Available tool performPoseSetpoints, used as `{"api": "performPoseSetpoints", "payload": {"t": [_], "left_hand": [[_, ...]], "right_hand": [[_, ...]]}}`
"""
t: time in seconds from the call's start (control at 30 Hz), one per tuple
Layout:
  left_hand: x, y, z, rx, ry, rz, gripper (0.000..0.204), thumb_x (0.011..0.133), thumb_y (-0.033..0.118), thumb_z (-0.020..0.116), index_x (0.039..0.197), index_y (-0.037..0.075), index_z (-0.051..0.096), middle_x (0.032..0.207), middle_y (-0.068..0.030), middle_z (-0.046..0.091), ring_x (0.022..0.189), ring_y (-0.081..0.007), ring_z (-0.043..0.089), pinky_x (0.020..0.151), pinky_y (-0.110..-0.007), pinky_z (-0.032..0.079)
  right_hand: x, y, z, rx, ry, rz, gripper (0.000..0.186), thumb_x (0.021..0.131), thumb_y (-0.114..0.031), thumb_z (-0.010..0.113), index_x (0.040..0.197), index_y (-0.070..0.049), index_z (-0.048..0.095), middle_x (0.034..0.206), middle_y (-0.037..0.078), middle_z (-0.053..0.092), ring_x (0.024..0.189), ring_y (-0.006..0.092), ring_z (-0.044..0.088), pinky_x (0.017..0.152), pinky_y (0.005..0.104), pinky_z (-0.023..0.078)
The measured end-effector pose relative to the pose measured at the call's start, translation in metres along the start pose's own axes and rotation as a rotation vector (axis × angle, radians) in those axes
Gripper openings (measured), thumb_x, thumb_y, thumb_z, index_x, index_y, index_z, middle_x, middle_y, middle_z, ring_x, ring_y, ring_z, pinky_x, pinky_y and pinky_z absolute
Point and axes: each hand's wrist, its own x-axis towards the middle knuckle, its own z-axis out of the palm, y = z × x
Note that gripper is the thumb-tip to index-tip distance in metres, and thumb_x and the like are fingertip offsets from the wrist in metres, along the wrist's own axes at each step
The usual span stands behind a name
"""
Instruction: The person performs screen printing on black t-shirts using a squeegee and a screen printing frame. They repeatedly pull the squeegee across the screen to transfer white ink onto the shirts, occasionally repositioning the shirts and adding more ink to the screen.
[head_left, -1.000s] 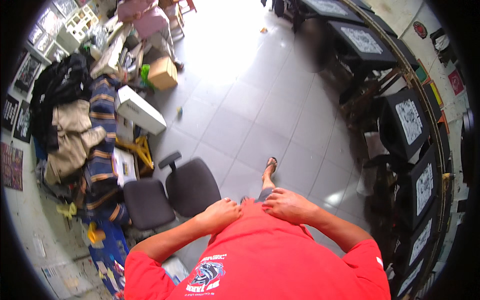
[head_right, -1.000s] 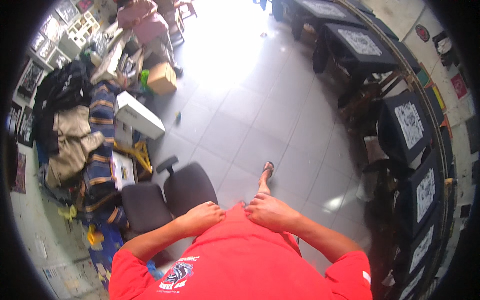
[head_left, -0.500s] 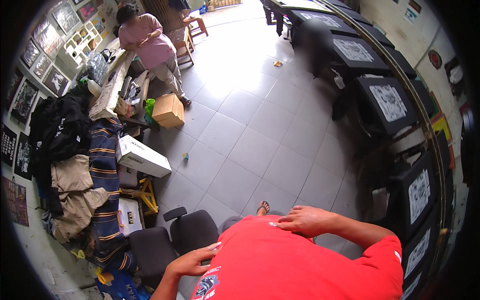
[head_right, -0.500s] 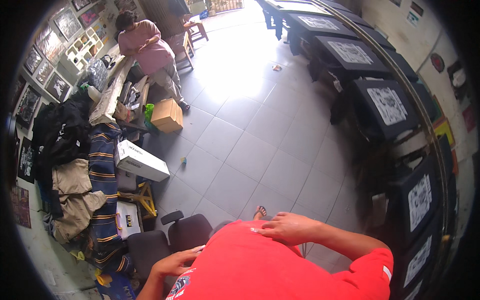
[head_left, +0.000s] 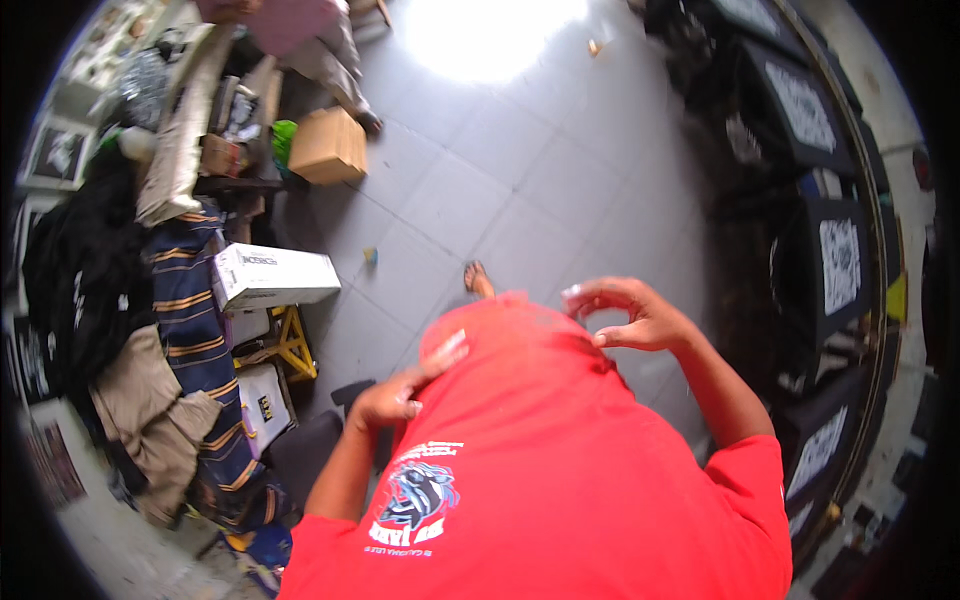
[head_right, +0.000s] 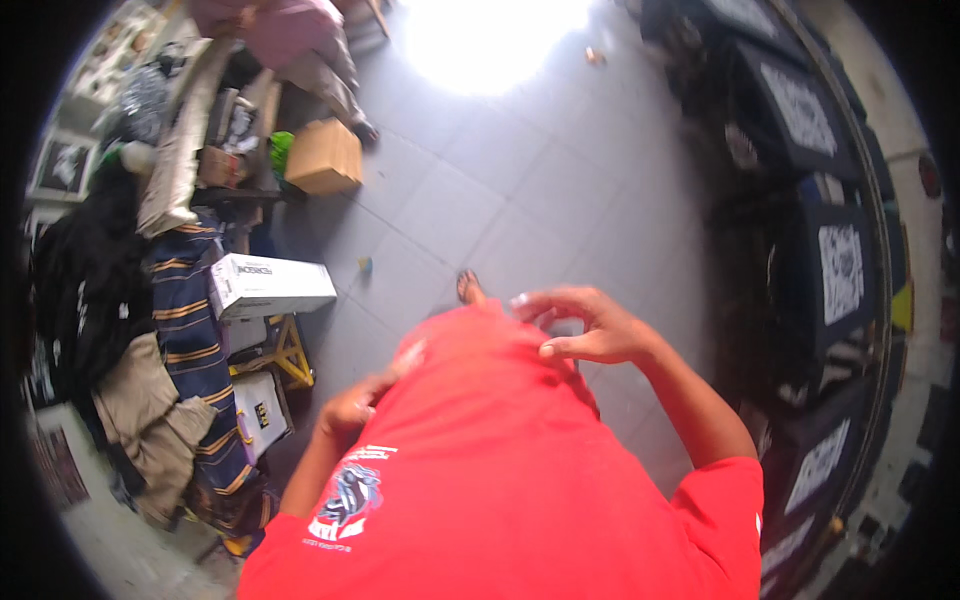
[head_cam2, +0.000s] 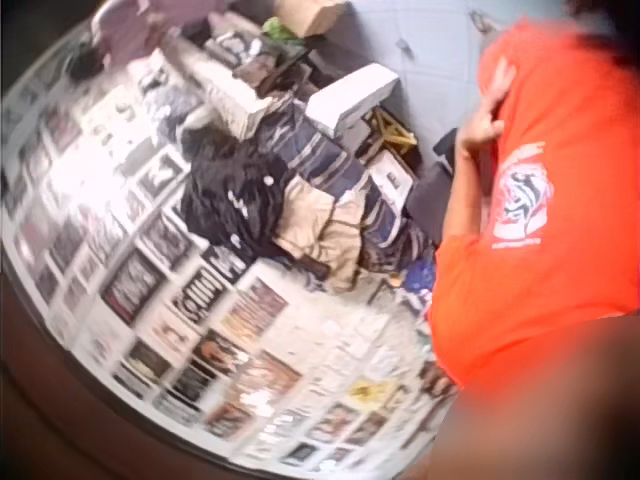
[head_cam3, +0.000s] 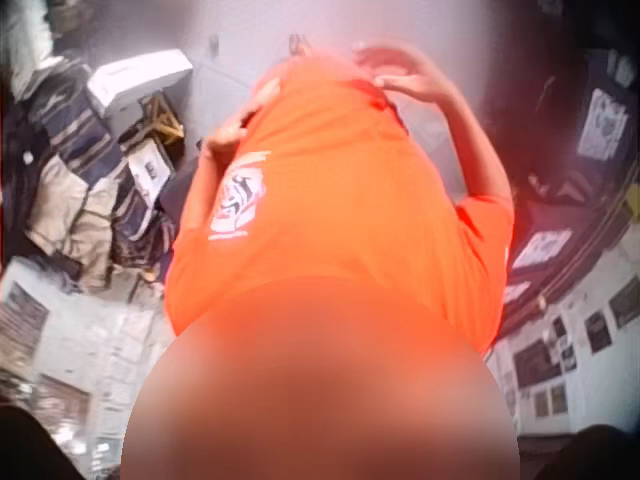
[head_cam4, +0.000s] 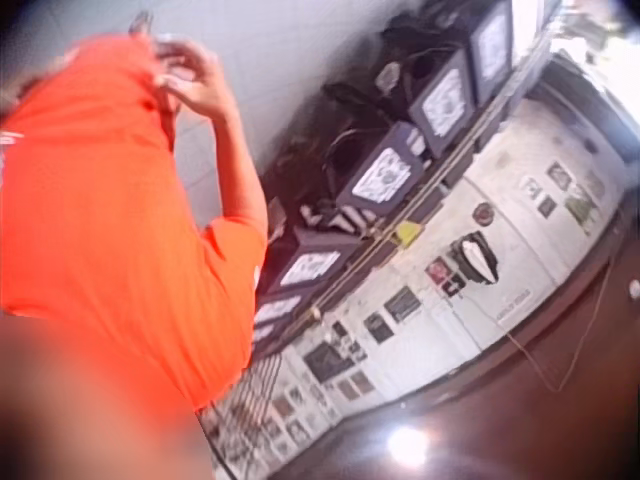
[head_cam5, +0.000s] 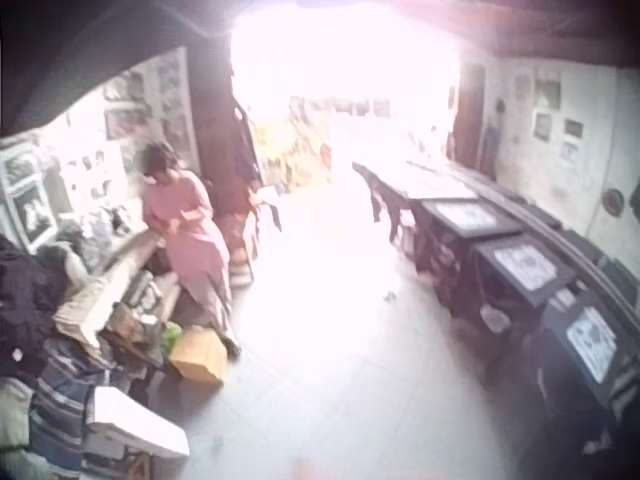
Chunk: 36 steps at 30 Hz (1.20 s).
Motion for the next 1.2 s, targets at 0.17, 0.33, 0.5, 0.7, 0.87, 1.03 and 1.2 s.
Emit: {"api": "performPoseSetpoints", "payload": {"t": [0.17, 0.33, 0.5, 0.7, 0.87, 1.03, 1.2], "left_hand": [[0.076, 0.101, -0.073, 0.146, -0.122, 0.072, 0.092, 0.083, 0.078, 0.042, 0.140, 0.007, 0.051, 0.157, -0.0199, 0.025, 0.148, -0.0400, 0.009, 0.116, -0.055, 0.002], [0.127, 0.175, -0.148, 0.281, -0.115, -0.114, 0.077, 0.088, 0.068, 0.043, 0.127, 0.006, 0.063, 0.147, -0.0233, 0.042, 0.144, -0.0456, 0.022, 0.114, -0.058, 0.012], [0.222, 0.215, -0.223, 0.319, -0.011, -0.124, 0.076, 0.088, 0.069, 0.043, 0.108, 0.002, 0.072, 0.120, -0.0208, 0.063, 0.129, -0.0427, 0.048, 0.108, -0.054, 0.032], [0.323, 0.244, -0.267, 0.213, 0.317, -0.106, 0.076, 0.088, 0.072, 0.043, 0.067, 0.002, 0.064, 0.080, -0.0126, 0.068, 0.090, -0.0315, 0.067, 0.095, -0.046, 0.044], [0.399, 0.258, -0.297, 0.131, 0.443, -0.081, 0.073, 0.091, 0.067, 0.044, 0.067, 0.001, 0.062, 0.078, -0.0129, 0.066, 0.084, -0.0269, 0.065, 0.091, -0.043, 0.046], [0.457, 0.278, -0.347, 0.075, 0.651, -0.073, 0.063, 0.094, 0.057, 0.050, 0.087, -0.003, 0.064, 0.093, -0.0161, 0.066, 0.095, -0.0258, 0.063, 0.093, -0.039, 0.046], [0.541, 0.300, -0.433, -0.077, 0.584, 0.039, 0.055, 0.101, 0.046, 0.045, 0.104, -0.005, 0.063, 0.108, -0.0180, 0.065, 0.108, -0.0269, 0.062, 0.099, -0.039, 0.045]], "right_hand": [[0.022, -0.004, -0.003, -0.195, 0.064, -0.080, 0.050, 0.090, -0.024, 0.053, 0.135, -0.004, 0.054, 0.148, 0.017, 0.044, 0.142, 0.0359, 0.031, 0.115, 0.0471, 0.023], [0.048, -0.014, -0.053, -0.039, 0.216, -0.058, 0.043, 0.081, -0.016, 0.051, 0.119, -0.004, 0.068, 0.143, 0.017, 0.050, 0.142, 0.0409, 0.031, 0.116, 0.0493, 0.020], [0.117, -0.035, -0.166, 0.043, 0.317, -0.055, 0.030, 0.078, -0.011, 0.062, 0.105, -0.001, 0.070, 0.122, 0.017, 0.065, 0.126, 0.0377, 0.052, 0.106, 0.0472, 0.039], [0.203, -0.042, -0.318, 0.349, 0.352, 0.003, 0.024, 0.088, -0.016, 0.059, 0.104, 0.002, 0.067, 0.108, 0.014, 0.069, 0.107, 0.0274, 0.064, 0.100, 0.0398, 0.045], [0.314, -0.057, -0.391, 0.183, 0.098, 0.036, 0.038, 0.096, -0.013, 0.047, 0.131, -0.001, 0.055, 0.137, 0.014, 0.056, 0.133, 0.0299, 0.045, 0.111, 0.0395, 0.033], [0.334, -0.070, -0.483, -0.128, -0.073, -0.023, 0.043, 0.099, -0.029, 0.044, 0.131, -0.004, 0.057, 0.143, 0.013, 0.051, 0.138, 0.0339, 0.039, 0.113, 0.0439, 0.030], [0.400, -0.103, -0.543, -0.041, 0.174, -0.026, 0.050, 0.101, -0.040, 0.039, 0.121, -0.002, 0.065, 0.135, 0.020, 0.056, 0.127, 0.0361, 0.050, 0.109, 0.0428, 0.035]]}}
